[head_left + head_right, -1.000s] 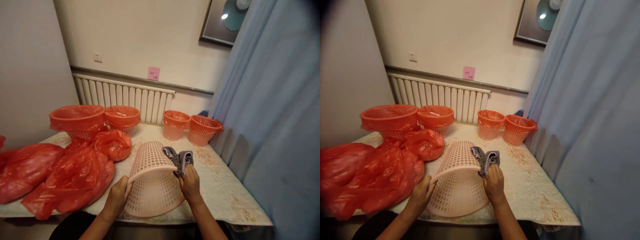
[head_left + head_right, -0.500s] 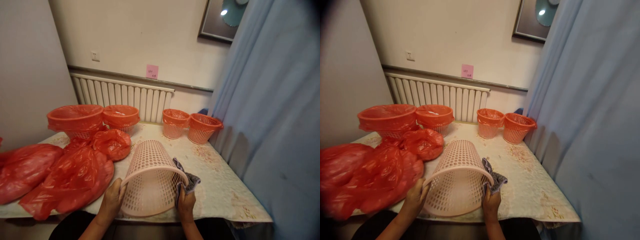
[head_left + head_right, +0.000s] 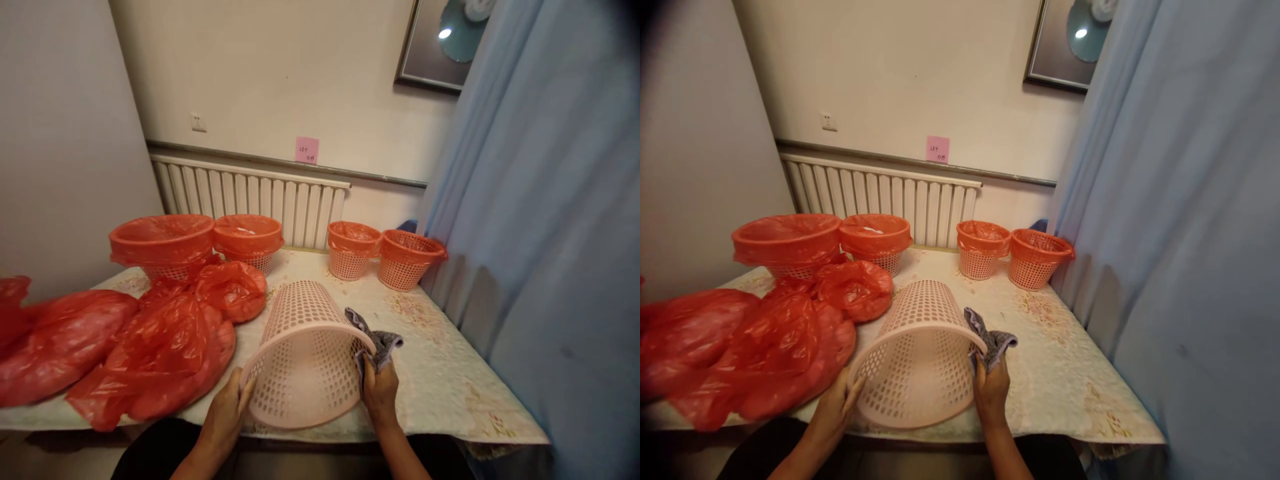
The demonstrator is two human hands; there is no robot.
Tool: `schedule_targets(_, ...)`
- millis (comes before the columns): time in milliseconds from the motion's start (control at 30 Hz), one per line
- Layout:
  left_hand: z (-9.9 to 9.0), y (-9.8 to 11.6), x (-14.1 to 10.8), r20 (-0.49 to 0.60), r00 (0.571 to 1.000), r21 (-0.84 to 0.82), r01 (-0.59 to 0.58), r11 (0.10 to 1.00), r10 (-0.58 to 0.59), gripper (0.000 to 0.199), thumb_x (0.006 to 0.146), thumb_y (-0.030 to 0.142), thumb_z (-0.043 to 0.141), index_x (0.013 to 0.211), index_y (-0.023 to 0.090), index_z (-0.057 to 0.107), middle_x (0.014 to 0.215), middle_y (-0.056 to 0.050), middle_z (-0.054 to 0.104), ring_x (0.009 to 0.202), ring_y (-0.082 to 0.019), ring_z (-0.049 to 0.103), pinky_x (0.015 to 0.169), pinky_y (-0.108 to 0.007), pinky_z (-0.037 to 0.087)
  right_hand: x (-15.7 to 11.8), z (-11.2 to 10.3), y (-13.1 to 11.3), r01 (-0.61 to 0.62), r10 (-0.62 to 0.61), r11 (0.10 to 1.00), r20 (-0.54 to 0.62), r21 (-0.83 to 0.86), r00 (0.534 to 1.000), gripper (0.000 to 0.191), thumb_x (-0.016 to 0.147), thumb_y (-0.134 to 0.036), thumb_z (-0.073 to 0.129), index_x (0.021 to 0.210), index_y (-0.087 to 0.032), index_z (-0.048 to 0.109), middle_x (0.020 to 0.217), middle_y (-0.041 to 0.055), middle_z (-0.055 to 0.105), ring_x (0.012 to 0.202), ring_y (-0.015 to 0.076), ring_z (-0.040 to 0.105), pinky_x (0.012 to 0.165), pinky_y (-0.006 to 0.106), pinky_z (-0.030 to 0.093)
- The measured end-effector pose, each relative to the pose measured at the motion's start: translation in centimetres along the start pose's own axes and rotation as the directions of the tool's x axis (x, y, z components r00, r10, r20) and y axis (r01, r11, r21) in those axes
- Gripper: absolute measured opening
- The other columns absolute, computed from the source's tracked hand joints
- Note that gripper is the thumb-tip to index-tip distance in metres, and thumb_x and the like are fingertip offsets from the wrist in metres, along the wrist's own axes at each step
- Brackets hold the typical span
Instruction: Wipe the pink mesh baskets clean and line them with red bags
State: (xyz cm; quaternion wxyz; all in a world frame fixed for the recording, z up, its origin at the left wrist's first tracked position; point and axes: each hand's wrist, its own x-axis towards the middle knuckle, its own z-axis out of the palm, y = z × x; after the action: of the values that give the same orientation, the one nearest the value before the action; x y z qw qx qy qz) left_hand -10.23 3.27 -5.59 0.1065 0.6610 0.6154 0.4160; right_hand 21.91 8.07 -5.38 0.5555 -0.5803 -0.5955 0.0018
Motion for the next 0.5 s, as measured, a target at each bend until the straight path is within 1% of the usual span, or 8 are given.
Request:
schedule_targets(33, 0.2, 0.1, -0.4, 0.063, 0.998, -0.021, 0.023, 1.000, -0.021, 0.028, 0.092, 0.045, 0.036, 0.090, 0.021, 0.050, 0.080, -0.004, 0.066, 0.078, -0.022, 0.065, 0.069, -0.030, 0.051, 1.1, -0.5, -0.4, 0.081, -0.082, 0.996, -0.020, -0.044, 0.996, 0.032, 0.091, -0.037, 0.044, 0.109, -0.015, 0.058, 0.104, 0.0120, 0.063, 0.099, 0.0246, 0.058, 0.085, 0.037, 0.045)
schedule_targets(100, 0.6, 0.4, -1.1, 0.150, 0.987, -0.049, 0.056, 0.997, -0.048, 0.030, 0.092, 0.046, 0.036, 0.096, 0.021, 0.051, 0.088, -0.005, 0.067, 0.089, -0.024, 0.065, 0.075, -0.031, 0.051, 3.2, -1.7, -1.4, 0.249, -0.256, 0.959, -0.035, -0.132, 0.966, 0.023, 0.091, -0.034, 0.046, 0.099, -0.016, 0.058, 0.091, 0.0093, 0.061, 0.088, 0.0230, 0.056, 0.078, 0.035, 0.045)
schedule_targets(167, 0.9, 0.9, -1.6, 0.194, 0.978, -0.064, 0.091, 0.994, -0.077, 0.030, 0.091, 0.047, 0.036, 0.094, 0.021, 0.051, 0.085, -0.005, 0.067, 0.086, -0.024, 0.065, 0.074, -0.032, 0.051, 5.1, -2.9, -2.7, 0.392, -0.403, 0.894, -0.010, -0.216, 0.915, 0.016, 0.090, -0.031, 0.048, 0.087, -0.017, 0.056, 0.080, 0.0067, 0.056, 0.078, 0.0213, 0.052, 0.072, 0.033, 0.042)
schedule_targets(233, 0.9, 1.6, -1.7, 0.209, 0.973, -0.077, 0.114, 0.990, -0.096, 0.029, 0.091, 0.047, 0.036, 0.092, 0.021, 0.049, 0.081, -0.004, 0.065, 0.078, -0.023, 0.064, 0.071, -0.032, 0.050, 6.6, -4.0, -4.2, 0.490, -0.499, 0.822, 0.049, -0.289, 0.865, 0.014, 0.090, -0.028, 0.049, 0.082, -0.017, 0.054, 0.076, 0.0058, 0.053, 0.075, 0.0206, 0.047, 0.069, 0.032, 0.039)
schedule_targets(300, 0.7, 2.4, -1.5, 0.198, 0.977, -0.088, 0.099, 0.991, -0.080, 0.028, 0.092, 0.046, 0.035, 0.092, 0.022, 0.048, 0.082, -0.004, 0.064, 0.077, -0.021, 0.062, 0.071, -0.031, 0.049, 7.5, -4.6, -5.5, 0.561, -0.555, 0.762, 0.120, -0.325, 0.823, 0.013, 0.090, -0.027, 0.049, 0.081, -0.018, 0.053, 0.076, 0.0059, 0.052, 0.075, 0.0207, 0.045, 0.068, 0.032, 0.037)
schedule_targets(367, 0.3, 3.1, -1.2, 0.157, 0.986, -0.084, 0.073, 0.994, -0.060, 0.026, 0.092, 0.045, 0.035, 0.091, 0.022, 0.047, 0.082, -0.003, 0.062, 0.075, -0.021, 0.061, 0.070, -0.031, 0.047, 8.0, -4.9, -6.4, 0.613, -0.590, 0.721, 0.179, -0.322, 0.788, 0.012, 0.089, -0.026, 0.048, 0.082, -0.018, 0.053, 0.077, 0.0063, 0.052, 0.076, 0.0212, 0.045, 0.068, 0.033, 0.036)
schedule_targets(433, 0.0, 3.4, -0.9, 0.124, 0.991, -0.074, 0.060, 0.995, -0.050, 0.026, 0.092, 0.045, 0.035, 0.085, 0.023, 0.047, 0.075, -0.001, 0.060, 0.070, -0.020, 0.059, 0.066, -0.030, 0.046, 8.0, -4.8, -6.8, 0.639, -0.604, 0.706, 0.213, -0.306, 0.768, 0.011, 0.089, -0.026, 0.047, 0.084, -0.017, 0.052, 0.078, 0.0066, 0.052, 0.077, 0.0216, 0.045, 0.068, 0.033, 0.036)
schedule_targets(500, 0.1, 3.3, -0.8, 0.112, 0.993, -0.080, 0.050, 0.996, -0.041, 0.028, 0.092, 0.045, 0.034, 0.076, 0.023, 0.044, 0.066, 0.002, 0.054, 0.062, -0.018, 0.056, 0.060, -0.028, 0.044, 7.6, -4.5, -6.7, 0.645, -0.605, 0.707, 0.224, -0.291, 0.764, 0.011, 0.089, -0.026, 0.048, 0.083, -0.017, 0.051, 0.078, 0.0067, 0.052, 0.077, 0.0218, 0.044, 0.068, 0.033, 0.037)
